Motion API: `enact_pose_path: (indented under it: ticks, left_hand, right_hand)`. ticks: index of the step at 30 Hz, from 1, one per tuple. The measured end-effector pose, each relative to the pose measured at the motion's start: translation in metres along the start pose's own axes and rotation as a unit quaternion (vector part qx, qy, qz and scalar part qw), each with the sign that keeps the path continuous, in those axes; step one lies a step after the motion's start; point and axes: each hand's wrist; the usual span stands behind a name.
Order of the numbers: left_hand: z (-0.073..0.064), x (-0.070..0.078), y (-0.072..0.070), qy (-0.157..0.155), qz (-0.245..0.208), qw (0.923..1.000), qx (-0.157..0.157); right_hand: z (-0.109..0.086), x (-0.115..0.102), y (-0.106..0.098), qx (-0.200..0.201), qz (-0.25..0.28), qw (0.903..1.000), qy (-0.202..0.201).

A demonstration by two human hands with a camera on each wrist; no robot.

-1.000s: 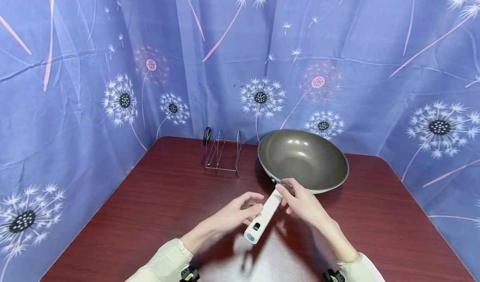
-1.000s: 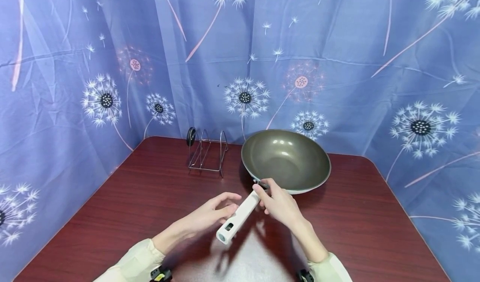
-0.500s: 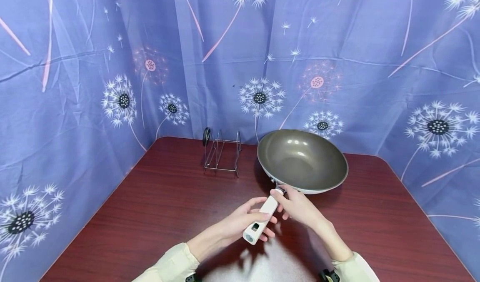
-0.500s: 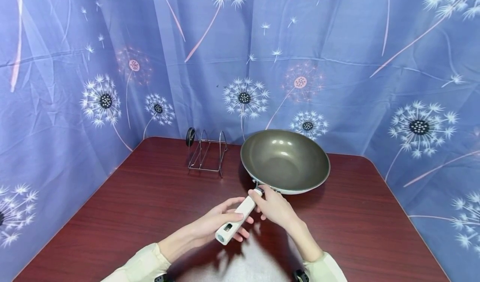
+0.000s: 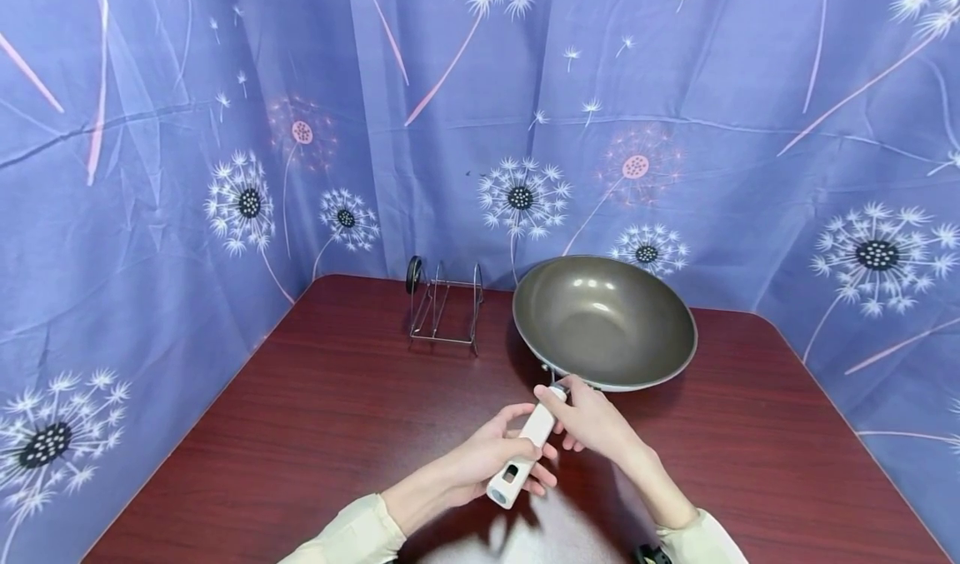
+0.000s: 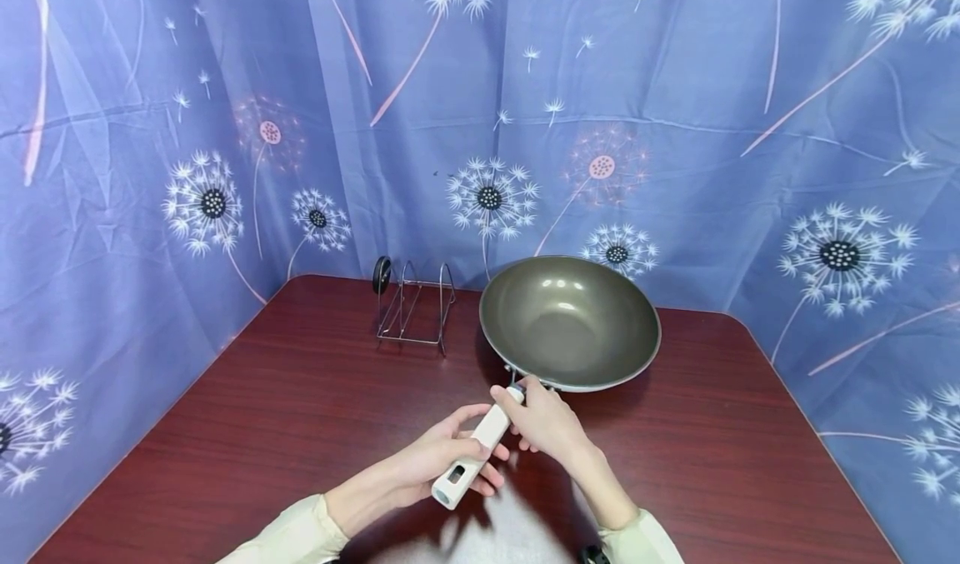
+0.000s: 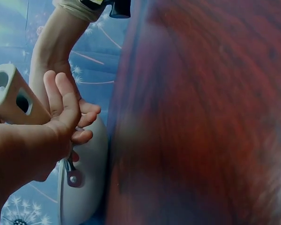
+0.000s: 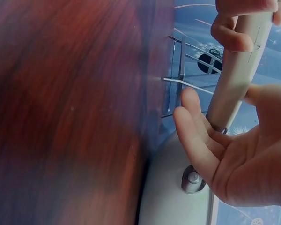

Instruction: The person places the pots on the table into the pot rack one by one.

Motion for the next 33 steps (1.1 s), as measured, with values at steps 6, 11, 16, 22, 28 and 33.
enact_pose_path:
  ticks: [6, 11, 16, 22, 28, 33]
  left_hand:
    - [0.001, -0.004, 0.002, -0.005, -0.020, 0.9987, 0.047]
    - [0.001, -0.005, 0.005, -0.009, 0.011, 0.9965, 0.082]
    - [0.000, -0.007, 0.010, -0.018, 0.045, 0.9941, 0.097]
    - [-0.001, -0.012, 0.009, -0.019, 0.069, 0.9927, 0.097]
    - [-0.001, -0.015, 0.008, -0.015, 0.064, 0.9929, 0.099]
    - [-0.001, -0.015, 0.007, -0.014, 0.058, 0.9934, 0.098]
  right_hand:
    - [-0.001, -0.004, 0.007, 0.009, -0.006, 0.9999, 0.007]
    - [-0.001, -0.008, 0.011, 0.021, -0.032, 0.9990, 0.021]
    - [0.001, -0.009, 0.013, 0.025, -0.061, 0.9972, 0.034]
    - [0.002, -0.009, 0.014, 0.024, -0.065, 0.9970, 0.036]
    - [0.003, -0.008, 0.015, 0.024, -0.056, 0.9974, 0.038]
    - [0.004, -0.006, 0.017, 0.027, -0.046, 0.9978, 0.039]
Point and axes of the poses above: each hand's wrist, its own z-axis towards the middle knuckle, its own y-axis out of the palm, x = y × z, and after that the axes turned 10 degrees about -z, right-handed
